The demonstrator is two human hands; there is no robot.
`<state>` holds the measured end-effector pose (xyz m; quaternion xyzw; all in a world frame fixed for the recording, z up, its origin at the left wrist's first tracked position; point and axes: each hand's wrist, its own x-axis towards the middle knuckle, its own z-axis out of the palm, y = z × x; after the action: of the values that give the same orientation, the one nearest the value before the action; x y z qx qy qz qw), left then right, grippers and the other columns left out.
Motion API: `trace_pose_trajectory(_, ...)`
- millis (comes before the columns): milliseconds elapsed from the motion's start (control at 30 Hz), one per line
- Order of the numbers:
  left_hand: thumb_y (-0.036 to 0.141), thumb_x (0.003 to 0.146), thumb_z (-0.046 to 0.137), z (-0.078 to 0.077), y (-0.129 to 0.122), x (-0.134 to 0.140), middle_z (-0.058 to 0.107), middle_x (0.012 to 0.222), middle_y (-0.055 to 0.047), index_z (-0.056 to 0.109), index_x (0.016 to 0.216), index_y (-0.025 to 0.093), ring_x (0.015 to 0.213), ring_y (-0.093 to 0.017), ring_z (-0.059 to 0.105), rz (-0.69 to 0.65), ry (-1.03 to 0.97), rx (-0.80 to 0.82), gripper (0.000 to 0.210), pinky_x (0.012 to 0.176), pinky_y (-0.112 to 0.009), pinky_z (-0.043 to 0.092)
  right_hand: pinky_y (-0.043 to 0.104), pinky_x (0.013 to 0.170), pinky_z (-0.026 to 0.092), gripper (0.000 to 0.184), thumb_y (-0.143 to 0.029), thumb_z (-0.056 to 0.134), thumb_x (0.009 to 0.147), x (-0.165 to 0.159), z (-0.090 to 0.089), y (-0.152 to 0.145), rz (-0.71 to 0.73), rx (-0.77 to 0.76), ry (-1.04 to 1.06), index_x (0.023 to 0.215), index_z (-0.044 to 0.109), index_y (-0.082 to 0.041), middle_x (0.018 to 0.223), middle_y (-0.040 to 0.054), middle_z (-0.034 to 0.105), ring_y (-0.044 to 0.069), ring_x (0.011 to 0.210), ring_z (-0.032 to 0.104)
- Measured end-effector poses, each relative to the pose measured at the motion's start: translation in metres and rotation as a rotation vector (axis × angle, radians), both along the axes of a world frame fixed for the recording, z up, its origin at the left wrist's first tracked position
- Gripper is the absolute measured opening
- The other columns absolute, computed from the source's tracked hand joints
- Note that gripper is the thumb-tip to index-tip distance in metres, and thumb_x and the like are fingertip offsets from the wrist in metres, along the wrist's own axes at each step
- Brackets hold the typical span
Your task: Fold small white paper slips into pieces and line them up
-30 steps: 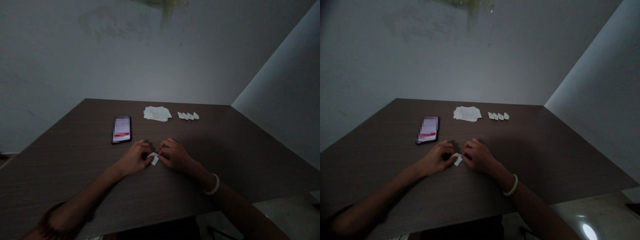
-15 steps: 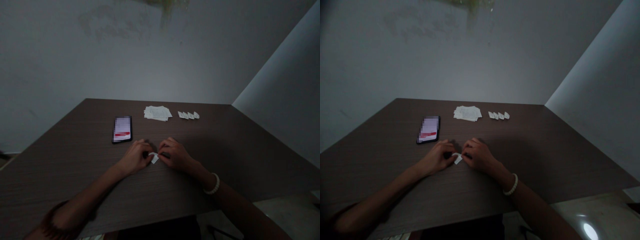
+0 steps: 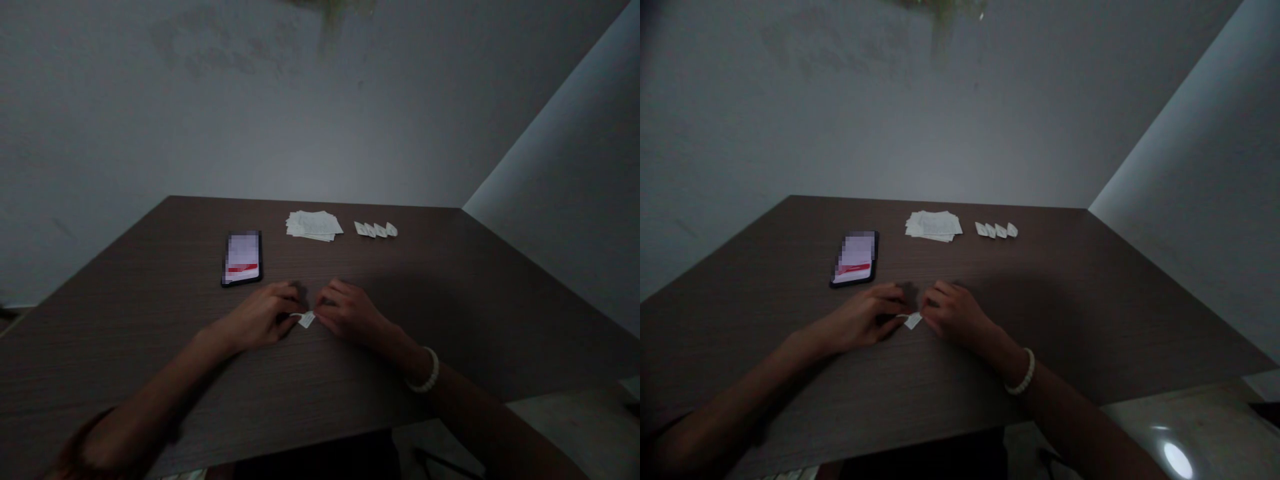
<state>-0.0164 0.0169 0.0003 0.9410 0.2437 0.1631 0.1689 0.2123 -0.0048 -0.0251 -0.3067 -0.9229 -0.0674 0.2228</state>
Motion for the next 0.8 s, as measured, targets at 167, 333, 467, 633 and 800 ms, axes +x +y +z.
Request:
trace_pose_trajectory(167, 0.013, 0.086, 0.054, 0.002, -0.001, 0.002, 0.063, 0.083, -0.005, 0.071, 0.081, 0.016, 0.082, -0.018, 0.057, -0.011, -0.005, -0.018, 0.018, 0.073, -0.03, 0.046, 0.03, 0.068, 0.038, 0.013, -0.016, 0.053, 0.092, 0.001, 0.0, 0.0, 0.008, 0.013, -0.054, 0.084, 0.064, -0.018, 0.099, 0.005, 0.063, 0.018, 0.086, 0.047)
trace_pose_trajectory(333, 0.012, 0.084, 0.054, 0.005, -0.002, 0.0, 0.063, 0.084, -0.005, 0.072, 0.084, 0.017, 0.081, -0.018, 0.058, -0.004, 0.011, -0.023, 0.019, 0.072, -0.03, 0.046, 0.03, 0.072, 0.04, 0.015, -0.016, 0.053, 0.092, 0.004, -0.002, 0.0, 0.013, -0.046, -0.057, 0.087, 0.066, -0.019, 0.103, 0.0054, 0.061, 0.019, 0.09, 0.048)
trace_pose_trajectory(467, 0.009, 0.081, 0.055, 0.005, -0.003, 0.0, 0.064, 0.087, -0.005, 0.072, 0.086, 0.018, 0.085, -0.018, 0.058, -0.019, 0.022, -0.018, 0.02, 0.076, -0.031, 0.046, 0.031, 0.074, 0.041, 0.013, -0.018, 0.054, 0.091, 0.006, 0.001, -0.001, 0.001, -0.092, -0.033, 0.087, 0.067, -0.02, 0.102, 0.0057, 0.061, 0.019, 0.091, 0.048)
trace_pose_trajectory(633, 0.008, 0.083, 0.053, 0.007, -0.004, 0.001, 0.066, 0.085, -0.005, 0.071, 0.081, 0.017, 0.085, -0.018, 0.058, -0.038, 0.055, -0.002, 0.02, 0.078, -0.03, 0.045, 0.032, 0.075, 0.042, 0.014, -0.021, 0.056, 0.089, 0.005, 0.006, -0.005, 0.014, -0.148, 0.027, 0.086, 0.069, -0.019, 0.1, 0.0067, 0.061, 0.019, 0.089, 0.05)
trace_pose_trajectory(800, 0.009, 0.084, 0.052, 0.011, -0.006, 0.002, 0.063, 0.083, -0.005, 0.07, 0.078, 0.016, 0.085, -0.019, 0.057, -0.026, 0.099, 0.021, 0.02, 0.076, -0.031, 0.044, 0.032, 0.076, 0.042, 0.02, -0.033, 0.06, 0.089, -0.001, 0.003, -0.007, -0.067, -0.218, 0.129, 0.079, 0.07, -0.019, 0.095, 0.006, 0.062, 0.019, 0.09, 0.051)
